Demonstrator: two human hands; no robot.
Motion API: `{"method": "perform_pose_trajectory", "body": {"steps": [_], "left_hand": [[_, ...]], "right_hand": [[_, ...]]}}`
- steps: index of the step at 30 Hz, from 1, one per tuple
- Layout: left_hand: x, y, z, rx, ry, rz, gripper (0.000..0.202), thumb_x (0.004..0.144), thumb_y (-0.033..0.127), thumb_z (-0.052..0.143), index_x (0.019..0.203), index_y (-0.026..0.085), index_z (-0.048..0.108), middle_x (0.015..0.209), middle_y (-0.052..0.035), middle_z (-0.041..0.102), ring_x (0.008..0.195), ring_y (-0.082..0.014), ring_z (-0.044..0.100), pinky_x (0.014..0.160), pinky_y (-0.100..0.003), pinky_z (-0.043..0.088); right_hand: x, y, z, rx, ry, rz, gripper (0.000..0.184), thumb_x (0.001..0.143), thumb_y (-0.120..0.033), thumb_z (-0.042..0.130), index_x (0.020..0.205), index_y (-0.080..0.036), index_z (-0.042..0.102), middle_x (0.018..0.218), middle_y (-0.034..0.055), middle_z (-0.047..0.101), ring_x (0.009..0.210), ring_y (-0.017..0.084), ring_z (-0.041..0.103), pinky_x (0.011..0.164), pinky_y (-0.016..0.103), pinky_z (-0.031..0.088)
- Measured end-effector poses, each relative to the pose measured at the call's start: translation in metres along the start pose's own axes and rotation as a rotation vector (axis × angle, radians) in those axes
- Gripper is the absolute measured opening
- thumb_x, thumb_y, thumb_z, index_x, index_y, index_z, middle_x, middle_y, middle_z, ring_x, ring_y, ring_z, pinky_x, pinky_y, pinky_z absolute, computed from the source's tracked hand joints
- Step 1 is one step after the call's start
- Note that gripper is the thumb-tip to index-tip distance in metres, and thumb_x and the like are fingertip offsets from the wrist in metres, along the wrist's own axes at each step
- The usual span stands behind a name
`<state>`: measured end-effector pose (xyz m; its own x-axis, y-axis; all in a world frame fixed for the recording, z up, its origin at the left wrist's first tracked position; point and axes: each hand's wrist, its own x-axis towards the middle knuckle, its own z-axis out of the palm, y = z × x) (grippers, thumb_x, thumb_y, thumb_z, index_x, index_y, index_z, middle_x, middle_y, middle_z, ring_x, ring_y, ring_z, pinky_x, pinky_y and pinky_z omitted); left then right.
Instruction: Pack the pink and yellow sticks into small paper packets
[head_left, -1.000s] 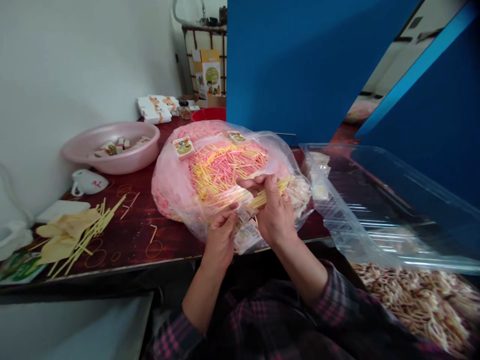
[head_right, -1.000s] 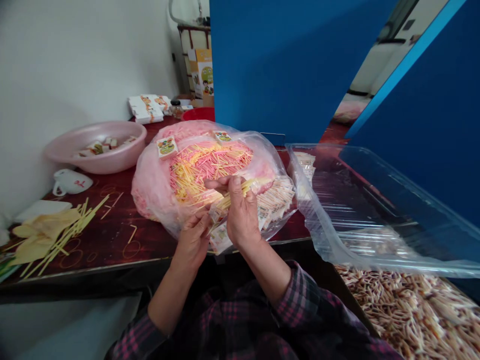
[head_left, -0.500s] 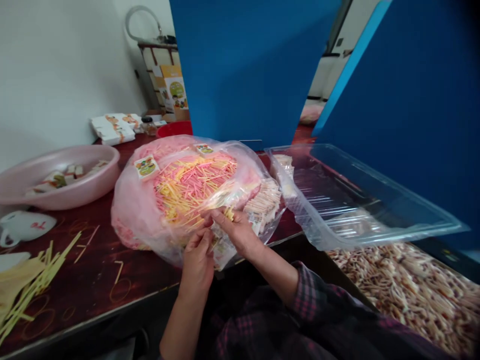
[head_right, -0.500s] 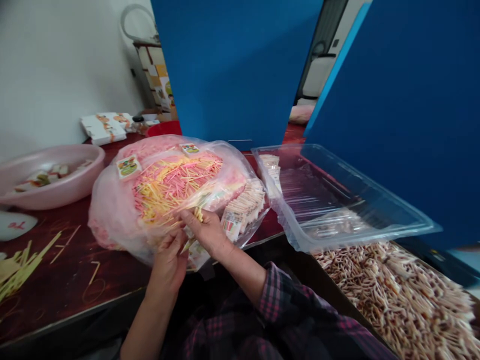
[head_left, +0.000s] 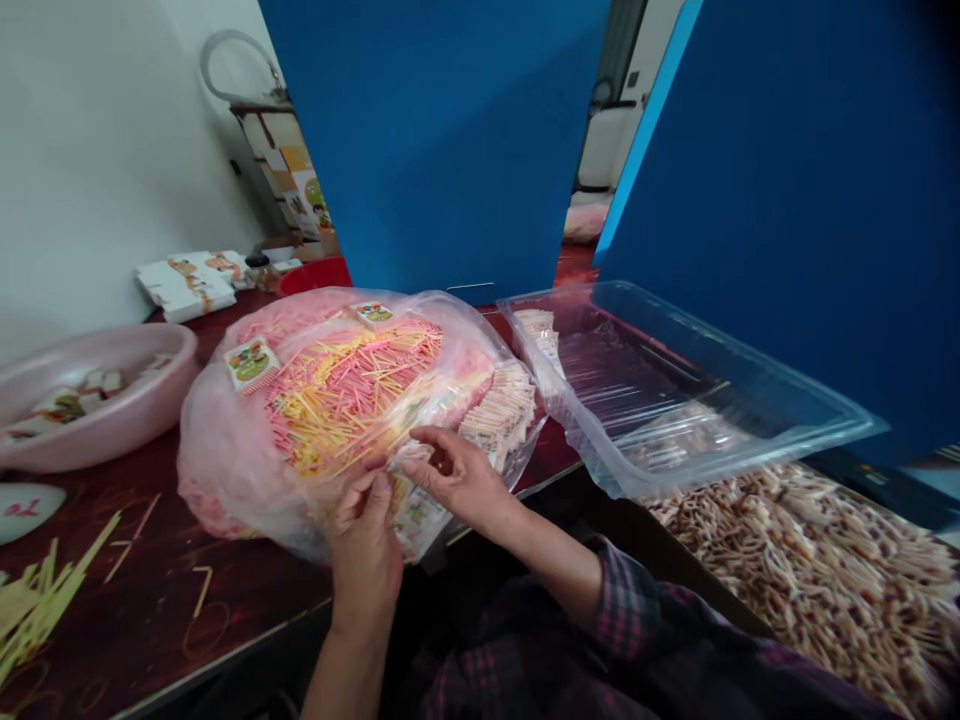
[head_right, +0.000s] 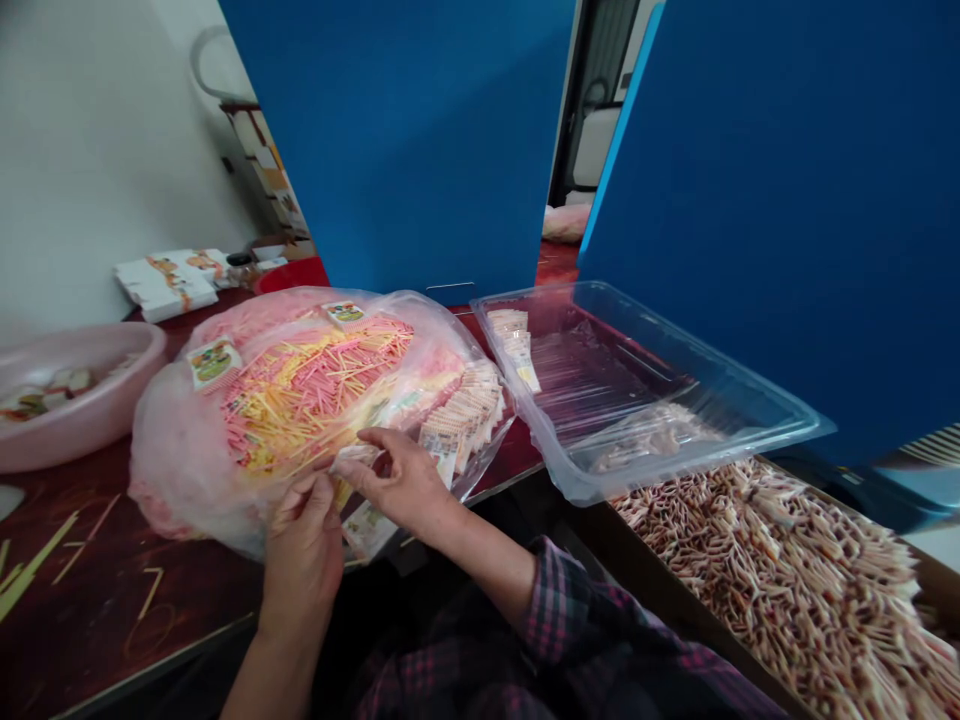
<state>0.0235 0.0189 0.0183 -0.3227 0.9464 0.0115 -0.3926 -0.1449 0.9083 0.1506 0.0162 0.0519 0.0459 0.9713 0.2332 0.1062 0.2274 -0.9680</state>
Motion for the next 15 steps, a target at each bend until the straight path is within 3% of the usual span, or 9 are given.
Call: {"method": "perform_pose_trajectory", "body": {"steps": [4, 7, 9, 12, 15], "left_hand": [[-0.016, -0.007, 0.006, 0.210, -0.098, 0.014, 0.029, 0.070, 0.042, 0.084, 0.088, 0.020, 0.074, 0.107, -0.0044, 0.073, 0.102, -0.0190, 0.066, 0.090, -0.030, 0.053], [-0.019, -0.010, 0.009, 0.292, -0.255, -0.093, 0.045, 0.073, 0.037, 0.081, 0.114, 0.023, 0.070, 0.102, -0.0034, 0.073, 0.092, -0.0175, 0.068, 0.083, -0.030, 0.054], [-0.014, -0.010, 0.013, 0.345, -0.359, -0.139, 0.053, 0.071, 0.034, 0.082, 0.120, 0.022, 0.067, 0.096, -0.0033, 0.074, 0.085, -0.0178, 0.069, 0.078, -0.030, 0.054], [-0.005, -0.010, 0.021, 0.404, -0.498, -0.161, 0.041, 0.069, 0.033, 0.084, 0.107, 0.020, 0.072, 0.093, -0.0056, 0.075, 0.081, -0.0192, 0.069, 0.073, -0.030, 0.053], [-0.001, -0.011, 0.027, 0.370, -0.539, -0.186, 0.025, 0.072, 0.036, 0.083, 0.086, 0.019, 0.072, 0.081, -0.0031, 0.073, 0.071, -0.0164, 0.064, 0.068, -0.027, 0.050]], "right_hand": [[-0.011, 0.012, -0.016, 0.077, -0.002, 0.174, 0.044, 0.085, -0.036, 0.064, 0.126, -0.019, 0.066, 0.087, 0.0008, 0.068, 0.056, 0.009, 0.049, 0.057, 0.026, 0.046], [-0.012, 0.013, -0.037, 0.102, 0.001, 0.231, 0.052, 0.083, -0.034, 0.065, 0.133, -0.019, 0.063, 0.072, -0.0039, 0.060, 0.051, 0.008, 0.042, 0.053, 0.024, 0.042], [-0.011, 0.011, -0.050, 0.079, 0.009, 0.207, 0.051, 0.082, -0.033, 0.066, 0.131, -0.020, 0.064, 0.069, -0.0049, 0.058, 0.053, 0.008, 0.042, 0.054, 0.024, 0.042], [-0.009, 0.011, -0.061, 0.059, 0.036, 0.183, 0.050, 0.079, -0.031, 0.067, 0.129, -0.022, 0.065, 0.067, -0.0064, 0.056, 0.052, 0.008, 0.040, 0.052, 0.023, 0.039], [-0.008, 0.015, -0.063, 0.143, 0.030, 0.234, 0.050, 0.077, -0.035, 0.073, 0.124, -0.021, 0.066, 0.059, -0.0083, 0.052, 0.049, 0.008, 0.039, 0.049, 0.023, 0.036]]}}
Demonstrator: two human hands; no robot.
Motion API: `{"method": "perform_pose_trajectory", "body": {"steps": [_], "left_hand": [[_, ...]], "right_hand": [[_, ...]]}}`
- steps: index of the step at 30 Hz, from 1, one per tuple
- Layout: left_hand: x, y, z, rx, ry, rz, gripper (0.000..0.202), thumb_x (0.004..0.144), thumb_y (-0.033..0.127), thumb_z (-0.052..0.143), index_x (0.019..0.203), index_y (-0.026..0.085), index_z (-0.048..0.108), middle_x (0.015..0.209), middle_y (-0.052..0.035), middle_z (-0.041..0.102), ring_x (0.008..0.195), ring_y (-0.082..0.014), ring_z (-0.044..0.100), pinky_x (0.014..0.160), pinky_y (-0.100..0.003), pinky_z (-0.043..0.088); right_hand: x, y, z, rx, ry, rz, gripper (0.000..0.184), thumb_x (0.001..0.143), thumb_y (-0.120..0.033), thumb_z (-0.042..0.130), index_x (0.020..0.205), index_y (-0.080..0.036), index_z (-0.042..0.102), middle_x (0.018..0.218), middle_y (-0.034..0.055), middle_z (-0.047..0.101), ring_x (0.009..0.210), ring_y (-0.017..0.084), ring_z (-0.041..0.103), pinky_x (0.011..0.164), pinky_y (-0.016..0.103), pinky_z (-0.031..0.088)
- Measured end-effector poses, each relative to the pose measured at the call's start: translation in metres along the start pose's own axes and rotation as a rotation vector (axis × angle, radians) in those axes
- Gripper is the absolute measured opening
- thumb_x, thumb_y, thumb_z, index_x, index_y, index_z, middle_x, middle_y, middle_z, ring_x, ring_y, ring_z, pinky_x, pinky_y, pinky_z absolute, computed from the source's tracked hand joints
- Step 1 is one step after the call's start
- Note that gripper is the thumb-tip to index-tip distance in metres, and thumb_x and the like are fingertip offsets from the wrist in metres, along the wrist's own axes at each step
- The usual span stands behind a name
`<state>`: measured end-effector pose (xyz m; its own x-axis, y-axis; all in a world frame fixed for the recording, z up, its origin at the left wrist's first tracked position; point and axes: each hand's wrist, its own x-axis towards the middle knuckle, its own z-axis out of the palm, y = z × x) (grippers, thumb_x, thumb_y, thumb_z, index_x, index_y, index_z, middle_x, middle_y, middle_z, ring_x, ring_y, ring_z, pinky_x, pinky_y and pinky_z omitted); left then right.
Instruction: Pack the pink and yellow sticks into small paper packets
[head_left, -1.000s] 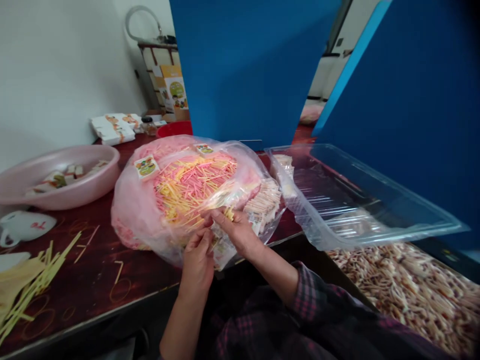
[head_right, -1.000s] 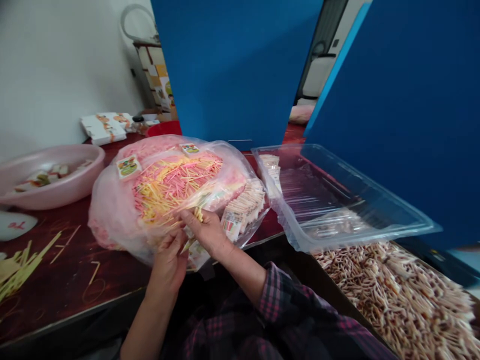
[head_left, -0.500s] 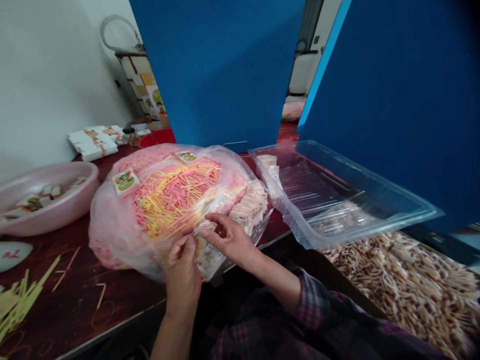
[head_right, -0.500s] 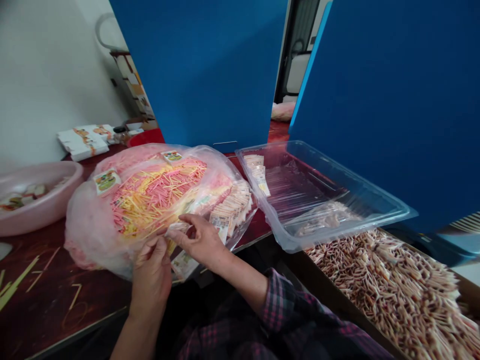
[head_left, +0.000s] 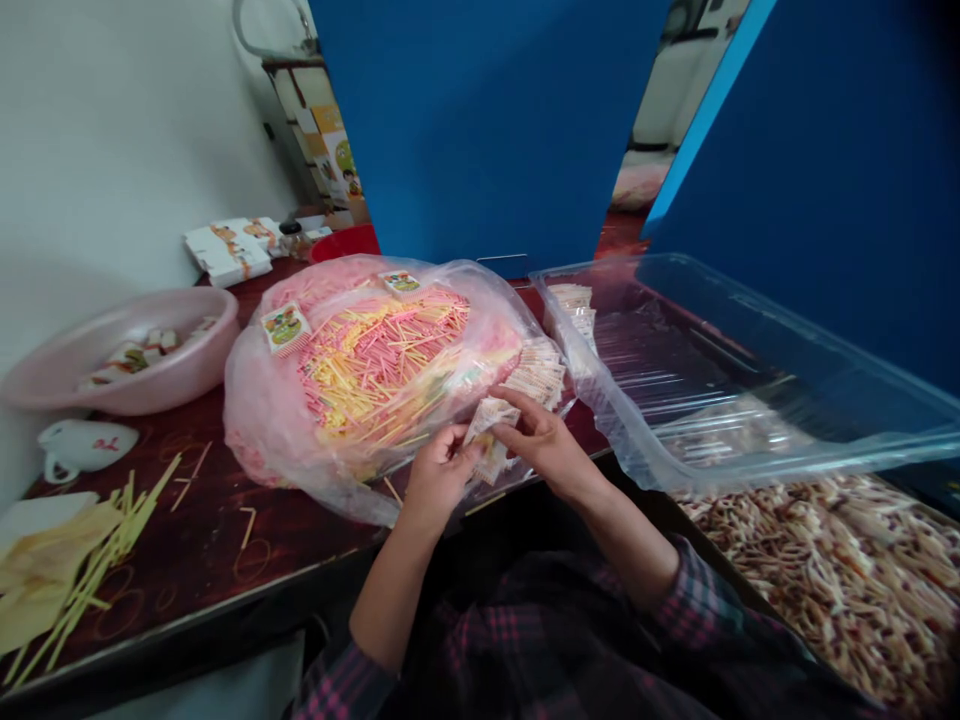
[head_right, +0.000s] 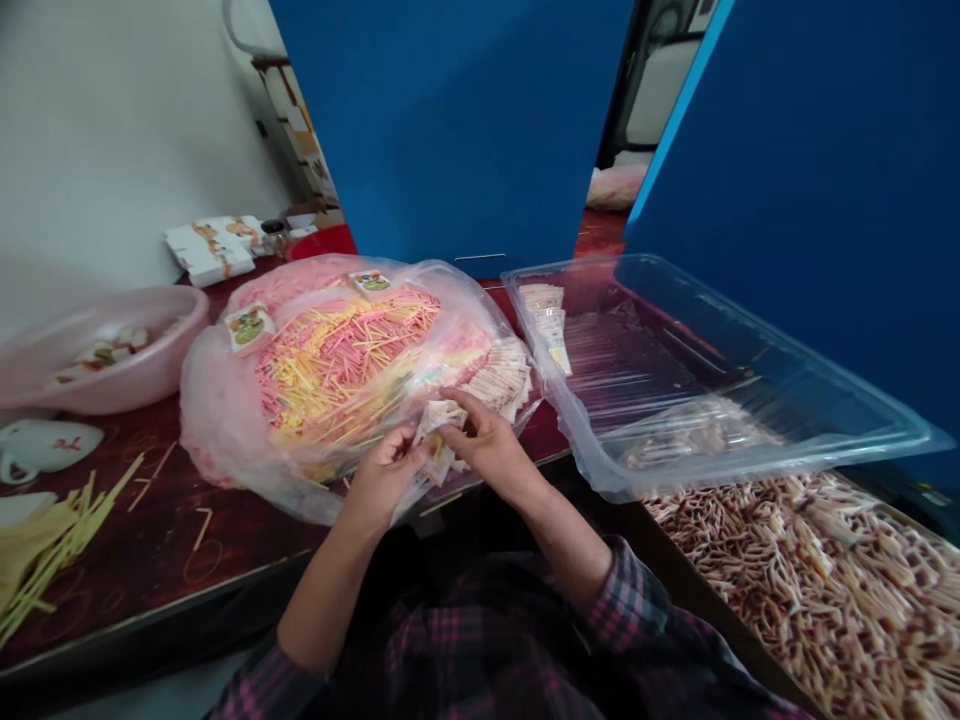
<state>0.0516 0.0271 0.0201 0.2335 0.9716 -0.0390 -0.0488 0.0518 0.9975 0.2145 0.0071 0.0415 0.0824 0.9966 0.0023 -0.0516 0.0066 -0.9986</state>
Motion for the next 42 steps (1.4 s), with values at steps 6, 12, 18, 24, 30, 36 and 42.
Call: {"method": "perform_pose_trajectory", "body": {"steps": [6, 12, 18, 24, 30, 36, 42], "left_hand": [[0.003, 0.012, -0.002, -0.114, 0.099, 0.031, 0.030, 0.071, 0.042, 0.084, 0.083, 0.019, 0.070, 0.074, 0.0017, 0.066, 0.064, -0.0125, 0.056, 0.062, -0.024, 0.045], [0.011, 0.023, -0.015, 0.150, 0.162, 0.184, 0.015, 0.078, 0.035, 0.076, 0.078, 0.020, 0.075, 0.071, -0.0003, 0.068, 0.066, -0.0153, 0.058, 0.066, -0.026, 0.045], [-0.002, 0.000, -0.022, 0.388, 0.184, 0.224, 0.011, 0.080, 0.026, 0.070, 0.086, 0.024, 0.079, 0.082, -0.0040, 0.076, 0.078, -0.0218, 0.066, 0.077, -0.032, 0.047], [-0.019, -0.027, -0.038, 1.021, 0.092, 0.288, 0.010, 0.082, 0.025, 0.071, 0.088, 0.021, 0.077, 0.091, -0.0099, 0.070, 0.092, -0.0301, 0.061, 0.091, -0.043, 0.046], [-0.013, -0.048, -0.045, 1.169, 0.082, 0.290, 0.008, 0.086, 0.019, 0.064, 0.083, 0.020, 0.071, 0.092, -0.0101, 0.067, 0.091, -0.0288, 0.060, 0.085, -0.041, 0.047], [-0.009, -0.050, -0.049, 1.119, 0.122, 0.280, 0.019, 0.088, 0.014, 0.057, 0.074, 0.020, 0.067, 0.084, -0.0097, 0.066, 0.087, -0.0281, 0.059, 0.082, -0.040, 0.046], [-0.031, -0.028, -0.049, 0.986, 0.229, 0.531, 0.022, 0.096, 0.027, 0.054, 0.085, 0.023, 0.073, 0.093, -0.0086, 0.071, 0.093, -0.0257, 0.061, 0.090, -0.040, 0.044]], "right_hand": [[0.013, 0.002, 0.005, 0.116, 0.061, -0.030, 0.038, 0.068, -0.046, 0.081, 0.093, -0.020, 0.069, 0.067, -0.0050, 0.061, 0.053, 0.008, 0.046, 0.051, 0.024, 0.040], [0.024, 0.004, 0.005, -0.136, 0.104, -0.196, 0.037, 0.077, -0.040, 0.075, 0.107, -0.020, 0.072, 0.085, 0.0000, 0.072, 0.063, 0.012, 0.056, 0.063, 0.028, 0.049], [0.019, 0.038, -0.008, -0.647, 0.173, -0.371, 0.033, 0.087, -0.027, 0.061, 0.116, -0.015, 0.073, 0.108, 0.0123, 0.077, 0.095, 0.026, 0.068, 0.089, 0.041, 0.053], [0.015, 0.051, -0.001, -1.106, 0.183, -0.418, 0.034, 0.090, -0.020, 0.061, 0.121, -0.015, 0.072, 0.116, 0.0163, 0.074, 0.106, 0.033, 0.063, 0.095, 0.047, 0.046], [0.013, 0.062, 0.004, -1.127, 0.235, -0.501, 0.043, 0.091, -0.020, 0.057, 0.134, -0.019, 0.064, 0.144, 0.0138, 0.061, 0.137, 0.033, 0.048, 0.118, 0.056, 0.027], [0.012, 0.066, 0.000, -1.116, 0.242, -0.513, 0.031, 0.094, -0.025, 0.056, 0.121, -0.020, 0.071, 0.145, 0.0126, 0.061, 0.143, 0.033, 0.045, 0.120, 0.061, 0.022], [-0.003, 0.028, 0.012, -0.868, 0.143, -0.548, 0.036, 0.101, -0.043, 0.050, 0.104, -0.019, 0.077, 0.112, 0.0137, 0.077, 0.110, 0.029, 0.067, 0.106, 0.048, 0.042]]}}
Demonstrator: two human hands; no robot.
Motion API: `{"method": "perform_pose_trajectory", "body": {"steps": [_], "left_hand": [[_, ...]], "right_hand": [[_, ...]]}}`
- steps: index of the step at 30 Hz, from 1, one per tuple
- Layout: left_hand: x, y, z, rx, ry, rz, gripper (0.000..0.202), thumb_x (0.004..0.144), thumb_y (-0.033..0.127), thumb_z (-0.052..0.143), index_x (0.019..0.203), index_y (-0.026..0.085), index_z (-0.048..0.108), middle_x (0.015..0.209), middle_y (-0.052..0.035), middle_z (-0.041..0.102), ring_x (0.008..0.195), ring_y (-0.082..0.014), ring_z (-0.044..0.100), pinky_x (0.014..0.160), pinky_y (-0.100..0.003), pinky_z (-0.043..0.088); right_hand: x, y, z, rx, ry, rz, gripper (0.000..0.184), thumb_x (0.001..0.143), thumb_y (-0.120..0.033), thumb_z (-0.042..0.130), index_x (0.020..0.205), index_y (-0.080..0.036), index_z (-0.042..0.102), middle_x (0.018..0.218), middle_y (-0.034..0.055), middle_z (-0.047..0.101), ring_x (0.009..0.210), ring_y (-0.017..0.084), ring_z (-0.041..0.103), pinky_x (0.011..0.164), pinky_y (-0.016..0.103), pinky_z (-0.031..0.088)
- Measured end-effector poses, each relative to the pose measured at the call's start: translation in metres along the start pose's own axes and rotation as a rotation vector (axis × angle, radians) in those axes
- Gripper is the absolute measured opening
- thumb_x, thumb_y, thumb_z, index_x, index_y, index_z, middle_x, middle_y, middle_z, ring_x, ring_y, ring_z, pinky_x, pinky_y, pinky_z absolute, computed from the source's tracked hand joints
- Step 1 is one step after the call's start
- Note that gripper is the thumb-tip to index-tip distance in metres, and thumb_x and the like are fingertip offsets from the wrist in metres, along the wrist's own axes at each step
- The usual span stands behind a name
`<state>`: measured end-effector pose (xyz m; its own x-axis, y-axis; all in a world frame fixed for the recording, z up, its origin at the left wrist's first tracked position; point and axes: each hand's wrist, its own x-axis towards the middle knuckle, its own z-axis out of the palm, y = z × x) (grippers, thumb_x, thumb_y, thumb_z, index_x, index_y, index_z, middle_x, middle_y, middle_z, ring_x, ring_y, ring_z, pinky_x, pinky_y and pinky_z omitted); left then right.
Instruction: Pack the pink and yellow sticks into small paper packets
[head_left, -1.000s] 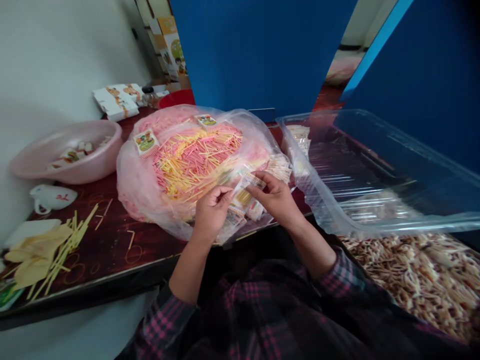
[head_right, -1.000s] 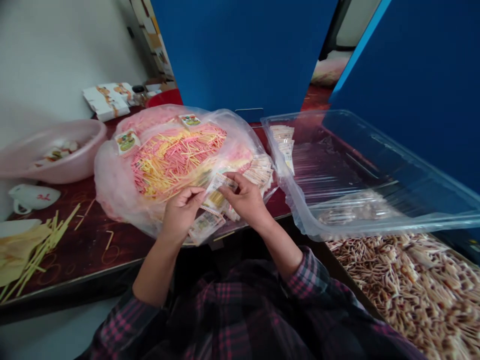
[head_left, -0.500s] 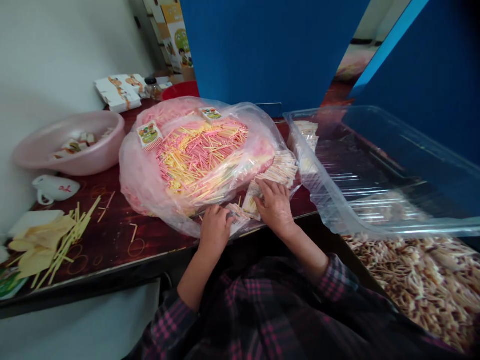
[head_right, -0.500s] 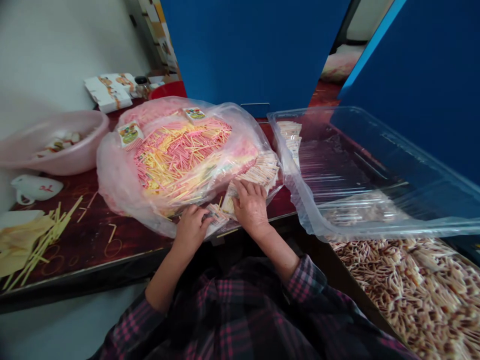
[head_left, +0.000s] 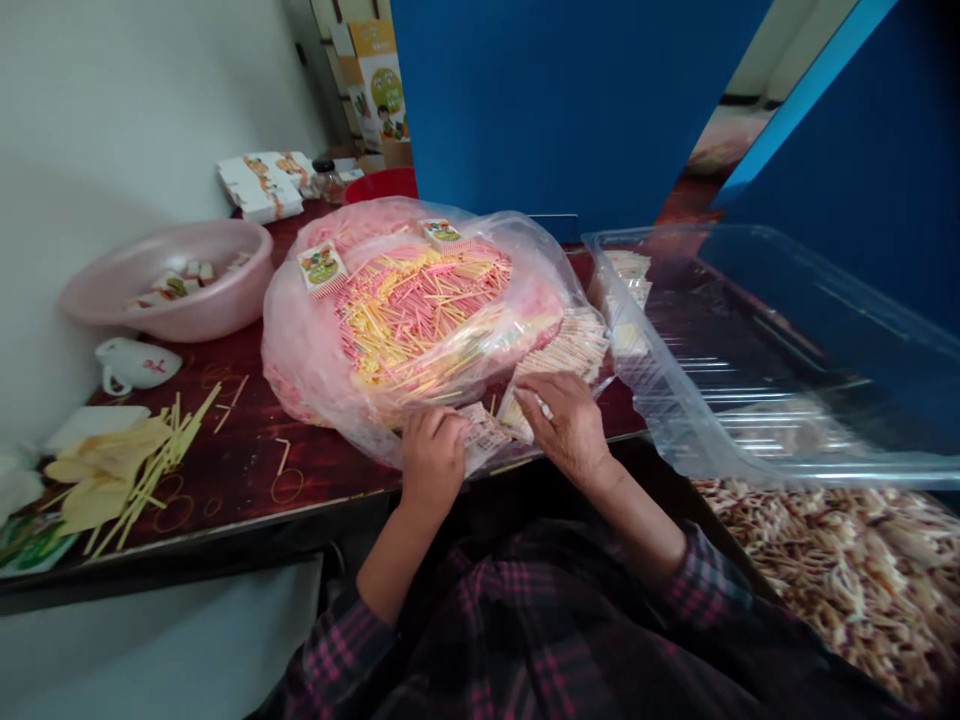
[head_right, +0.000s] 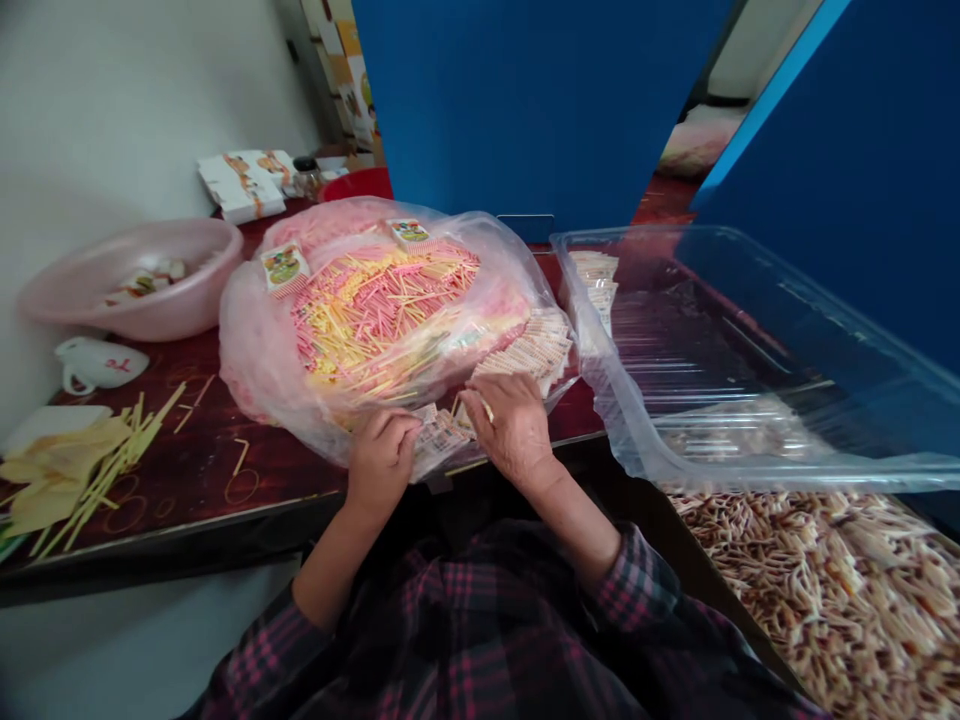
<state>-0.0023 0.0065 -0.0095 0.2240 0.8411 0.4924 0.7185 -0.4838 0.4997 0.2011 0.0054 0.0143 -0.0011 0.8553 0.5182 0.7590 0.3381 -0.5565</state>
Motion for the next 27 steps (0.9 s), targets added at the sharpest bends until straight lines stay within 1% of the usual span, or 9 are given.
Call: {"method": "perform_pose_trajectory", "body": {"steps": [2, 4, 8, 10, 13, 16, 19, 23, 27], "left_hand": [[0.001, 0.009, -0.006, -0.029, 0.073, 0.031, 0.024, 0.097, 0.029, 0.054, 0.086, 0.024, 0.074, 0.099, -0.0092, 0.073, 0.098, -0.0263, 0.062, 0.094, -0.042, 0.043], [0.006, 0.016, -0.010, -0.070, 0.112, 0.040, 0.023, 0.096, 0.030, 0.056, 0.084, 0.024, 0.075, 0.107, -0.0102, 0.073, 0.107, -0.0285, 0.062, 0.102, -0.045, 0.041], [0.017, 0.020, -0.018, -0.252, 0.165, -0.045, 0.017, 0.087, 0.031, 0.069, 0.102, 0.024, 0.075, 0.138, -0.0111, 0.062, 0.135, -0.0338, 0.049, 0.117, -0.051, 0.031], [0.022, 0.018, -0.023, -0.420, 0.192, -0.191, 0.037, 0.082, 0.030, 0.074, 0.118, 0.024, 0.070, 0.138, -0.0114, 0.061, 0.131, -0.0323, 0.054, 0.113, -0.048, 0.039], [0.026, 0.017, -0.028, -0.772, 0.156, -0.467, 0.047, 0.078, 0.027, 0.074, 0.124, 0.024, 0.065, 0.112, -0.0076, 0.071, 0.095, -0.0237, 0.067, 0.086, -0.036, 0.054], [0.027, 0.018, -0.031, -1.006, 0.141, -0.606, 0.044, 0.072, 0.023, 0.077, 0.114, 0.023, 0.068, 0.091, -0.0021, 0.072, 0.073, -0.0172, 0.064, 0.068, -0.027, 0.051], [0.024, 0.019, -0.035, -1.072, 0.167, -0.631, 0.033, 0.073, 0.025, 0.076, 0.106, 0.023, 0.071, 0.083, -0.0004, 0.071, 0.070, -0.0162, 0.062, 0.066, -0.026, 0.050], [0.022, 0.014, -0.047, -0.954, 0.066, -0.595, 0.021, 0.077, 0.031, 0.073, 0.096, 0.022, 0.075, 0.073, 0.0003, 0.068, 0.066, -0.0151, 0.058, 0.063, -0.026, 0.045], [0.024, 0.004, -0.062, -0.772, -0.034, -0.434, 0.012, 0.080, 0.031, 0.071, 0.082, 0.020, 0.075, 0.077, -0.0014, 0.067, 0.072, -0.0159, 0.057, 0.069, -0.027, 0.045]], "right_hand": [[0.003, -0.014, 0.001, 0.179, -0.142, 0.058, 0.042, 0.098, -0.053, 0.053, 0.095, -0.019, 0.078, 0.095, 0.0112, 0.079, 0.091, 0.026, 0.071, 0.090, 0.040, 0.049], [0.007, -0.024, 0.007, 0.390, -0.261, 0.172, 0.042, 0.093, -0.058, 0.059, 0.087, -0.020, 0.078, 0.085, 0.0071, 0.077, 0.079, 0.022, 0.069, 0.076, 0.035, 0.050], [0.016, -0.029, 0.017, 0.782, -0.254, 0.423, 0.036, 0.081, -0.056, 0.070, 0.080, -0.021, 0.077, 0.070, -0.0002, 0.070, 0.065, 0.015, 0.058, 0.065, 0.029, 0.047], [0.020, -0.030, 0.016, 0.893, -0.225, 0.511, 0.034, 0.076, -0.055, 0.075, 0.079, -0.021, 0.076, 0.066, -0.0016, 0.066, 0.062, 0.013, 0.054, 0.063, 0.028, 0.045], [0.024, -0.036, 0.014, 0.997, -0.242, 0.549, 0.034, 0.068, -0.052, 0.082, 0.082, -0.022, 0.077, 0.070, -0.0014, 0.067, 0.063, 0.013, 0.054, 0.064, 0.028, 0.046], [0.025, -0.043, 0.016, 0.988, -0.235, 0.518, 0.036, 0.064, -0.051, 0.084, 0.083, -0.021, 0.076, 0.071, -0.0007, 0.067, 0.064, 0.013, 0.053, 0.065, 0.029, 0.046], [0.024, -0.047, 0.021, 0.851, -0.195, 0.451, 0.037, 0.072, -0.055, 0.077, 0.066, -0.020, 0.067, 0.060, -0.0020, 0.055, 0.058, 0.012, 0.045, 0.057, 0.027, 0.039], [0.026, -0.052, 0.026, 0.623, -0.167, 0.267, 0.054, 0.086, -0.058, 0.064, 0.052, -0.021, 0.043, 0.052, -0.0047, 0.034, 0.052, 0.010, 0.032, 0.050, 0.026, 0.027], [0.034, -0.062, 0.034, 0.501, -0.168, 0.051, 0.061, 0.092, -0.057, 0.057, 0.048, -0.021, 0.034, 0.048, -0.0050, 0.029, 0.048, 0.008, 0.028, 0.048, 0.026, 0.024]]}}
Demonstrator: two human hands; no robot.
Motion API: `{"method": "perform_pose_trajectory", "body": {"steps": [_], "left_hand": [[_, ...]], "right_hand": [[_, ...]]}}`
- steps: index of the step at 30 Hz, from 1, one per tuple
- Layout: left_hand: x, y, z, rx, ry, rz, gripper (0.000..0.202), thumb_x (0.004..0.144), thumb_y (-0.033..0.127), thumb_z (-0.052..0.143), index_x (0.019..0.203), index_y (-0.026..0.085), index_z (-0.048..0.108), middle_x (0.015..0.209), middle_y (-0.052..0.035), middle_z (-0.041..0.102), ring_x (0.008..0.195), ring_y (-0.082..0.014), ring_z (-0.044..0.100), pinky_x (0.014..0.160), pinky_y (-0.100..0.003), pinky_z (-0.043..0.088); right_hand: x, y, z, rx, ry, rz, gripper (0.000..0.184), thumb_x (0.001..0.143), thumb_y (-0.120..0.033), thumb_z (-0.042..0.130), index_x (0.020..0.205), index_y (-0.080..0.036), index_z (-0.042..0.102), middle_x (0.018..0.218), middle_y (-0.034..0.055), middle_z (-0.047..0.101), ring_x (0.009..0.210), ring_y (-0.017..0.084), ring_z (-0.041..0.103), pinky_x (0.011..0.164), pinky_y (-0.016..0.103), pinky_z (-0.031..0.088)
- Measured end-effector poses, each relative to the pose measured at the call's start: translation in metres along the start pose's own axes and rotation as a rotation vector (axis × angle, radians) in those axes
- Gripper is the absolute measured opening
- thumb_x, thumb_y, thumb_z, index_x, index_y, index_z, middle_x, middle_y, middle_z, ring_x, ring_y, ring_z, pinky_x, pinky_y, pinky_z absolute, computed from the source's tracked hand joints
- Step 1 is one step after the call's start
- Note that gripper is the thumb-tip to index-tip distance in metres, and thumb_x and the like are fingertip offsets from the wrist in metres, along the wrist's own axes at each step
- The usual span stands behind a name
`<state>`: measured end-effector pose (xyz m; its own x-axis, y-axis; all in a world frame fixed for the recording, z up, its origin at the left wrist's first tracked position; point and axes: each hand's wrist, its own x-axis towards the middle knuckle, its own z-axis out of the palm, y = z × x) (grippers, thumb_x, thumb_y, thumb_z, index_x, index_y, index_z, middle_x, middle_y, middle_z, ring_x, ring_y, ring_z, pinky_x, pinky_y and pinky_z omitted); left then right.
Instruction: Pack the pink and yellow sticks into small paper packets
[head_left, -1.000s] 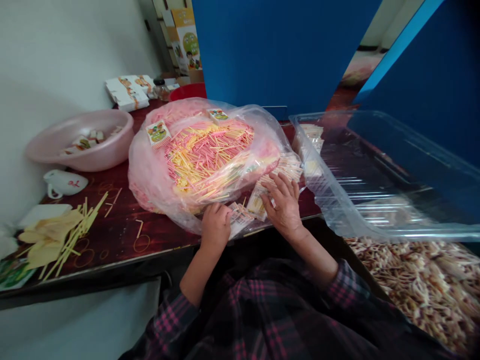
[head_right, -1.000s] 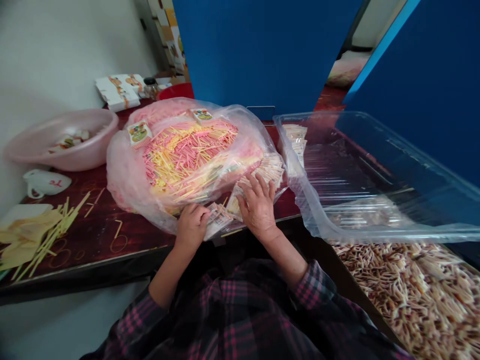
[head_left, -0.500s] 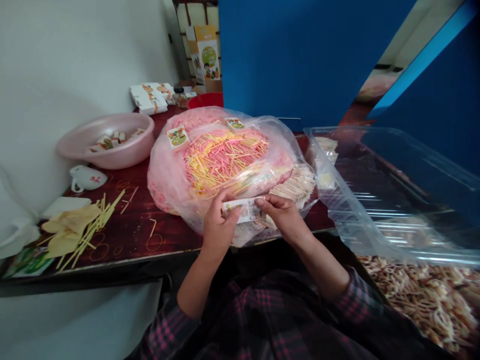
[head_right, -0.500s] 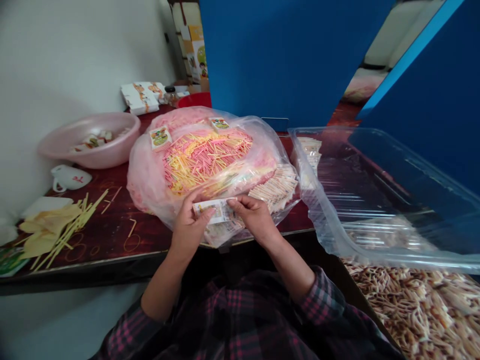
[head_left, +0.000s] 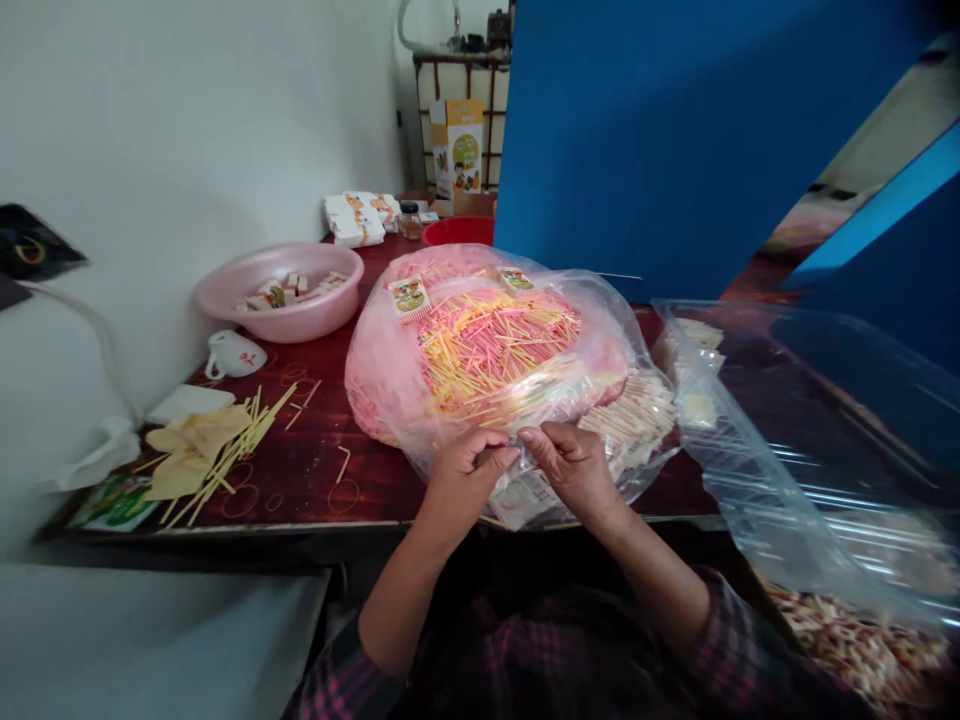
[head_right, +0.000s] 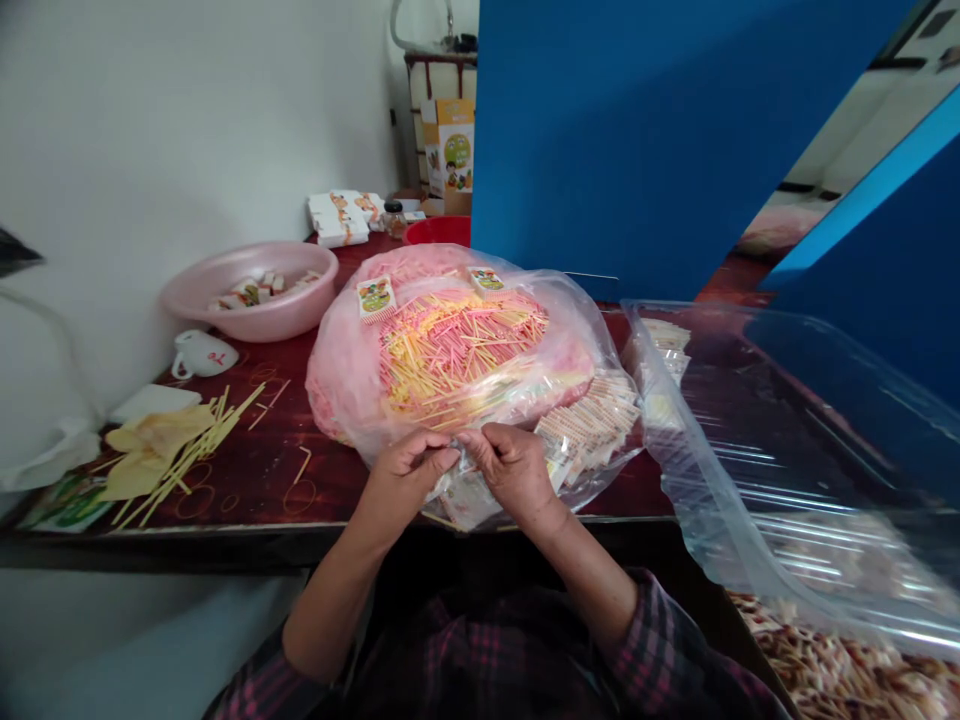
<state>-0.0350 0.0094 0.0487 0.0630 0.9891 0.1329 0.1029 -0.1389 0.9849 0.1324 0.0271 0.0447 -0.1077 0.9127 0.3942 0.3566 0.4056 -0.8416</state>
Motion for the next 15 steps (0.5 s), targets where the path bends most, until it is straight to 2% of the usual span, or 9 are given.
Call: {"method": "perform_pose_trajectory", "body": {"steps": [1, 3, 5, 7, 9, 11, 13, 15], "left_hand": [[0.000, 0.001, -0.004, 0.029, 0.012, 0.039, 0.013, 0.082, 0.031, 0.070, 0.079, 0.019, 0.074, 0.077, -0.0015, 0.066, 0.074, -0.0162, 0.058, 0.070, -0.027, 0.045], [0.001, 0.001, -0.011, 0.069, 0.073, 0.100, 0.017, 0.085, 0.031, 0.066, 0.075, 0.019, 0.072, 0.076, -0.0015, 0.064, 0.075, -0.0166, 0.059, 0.073, -0.028, 0.046], [0.000, -0.001, -0.015, 0.110, 0.134, 0.145, 0.020, 0.088, 0.030, 0.063, 0.073, 0.019, 0.070, 0.077, -0.0022, 0.065, 0.076, -0.0169, 0.061, 0.074, -0.028, 0.048], [-0.002, -0.006, -0.018, 0.135, 0.147, 0.173, 0.021, 0.090, 0.029, 0.061, 0.073, 0.019, 0.069, 0.079, -0.0030, 0.067, 0.077, -0.0173, 0.063, 0.075, -0.029, 0.049], [-0.004, -0.011, -0.019, 0.135, 0.140, 0.187, 0.020, 0.091, 0.029, 0.061, 0.076, 0.019, 0.071, 0.081, -0.0038, 0.070, 0.079, -0.0178, 0.065, 0.077, -0.029, 0.050], [-0.006, -0.016, -0.020, 0.124, 0.159, 0.192, 0.017, 0.090, 0.029, 0.063, 0.083, 0.019, 0.074, 0.086, -0.0046, 0.073, 0.083, -0.0187, 0.067, 0.079, -0.030, 0.051], [-0.007, -0.021, -0.022, 0.121, 0.201, 0.198, 0.015, 0.090, 0.028, 0.065, 0.090, 0.020, 0.077, 0.092, -0.0055, 0.076, 0.087, -0.0197, 0.069, 0.083, -0.031, 0.051], [-0.008, -0.024, -0.024, 0.126, 0.221, 0.202, 0.015, 0.089, 0.028, 0.066, 0.092, 0.020, 0.078, 0.096, -0.0063, 0.078, 0.091, -0.0208, 0.071, 0.086, -0.033, 0.052]], "right_hand": [[0.004, -0.001, 0.003, 0.003, -0.027, -0.023, 0.060, 0.092, -0.055, 0.057, 0.048, -0.021, 0.036, 0.047, -0.0048, 0.032, 0.047, 0.009, 0.030, 0.047, 0.026, 0.025], [0.018, -0.001, 0.007, 0.043, -0.049, -0.029, 0.049, 0.091, -0.051, 0.060, 0.054, -0.020, 0.053, 0.051, -0.0026, 0.048, 0.050, 0.010, 0.043, 0.050, 0.025, 0.034], [0.039, 0.001, 0.010, 0.083, -0.014, 0.004, 0.030, 0.089, -0.046, 0.063, 0.076, -0.020, 0.072, 0.070, 0.0018, 0.069, 0.064, 0.014, 0.059, 0.060, 0.026, 0.046], [0.067, 0.003, 0.014, 0.040, 0.020, 0.029, 0.025, 0.089, -0.040, 0.063, 0.098, -0.021, 0.077, 0.093, 0.0053, 0.077, 0.080, 0.018, 0.069, 0.073, 0.029, 0.053], [0.098, 0.002, 0.020, -0.140, -0.019, 0.013, 0.023, 0.091, -0.031, 0.059, 0.101, -0.021, 0.079, 0.103, 0.0060, 0.079, 0.091, 0.020, 0.071, 0.082, 0.031, 0.054], [0.126, -0.002, 0.029, -0.464, -0.145, 0.004, 0.027, 0.096, -0.026, 0.053, 0.098, -0.022, 0.080, 0.108, 0.0058, 0.079, 0.099, 0.020, 0.072, 0.088, 0.030, 0.052], [0.148, -0.008, 0.040, -0.764, -0.281, 0.042, 0.032, 0.099, -0.029, 0.049, 0.097, -0.020, 0.080, 0.111, 0.0083, 0.078, 0.104, 0.022, 0.071, 0.090, 0.030, 0.051], [0.165, -0.013, 0.052, -0.923, -0.368, 0.100, 0.033, 0.100, -0.034, 0.051, 0.100, -0.017, 0.080, 0.113, 0.0136, 0.077, 0.107, 0.026, 0.071, 0.091, 0.032, 0.051]]}}
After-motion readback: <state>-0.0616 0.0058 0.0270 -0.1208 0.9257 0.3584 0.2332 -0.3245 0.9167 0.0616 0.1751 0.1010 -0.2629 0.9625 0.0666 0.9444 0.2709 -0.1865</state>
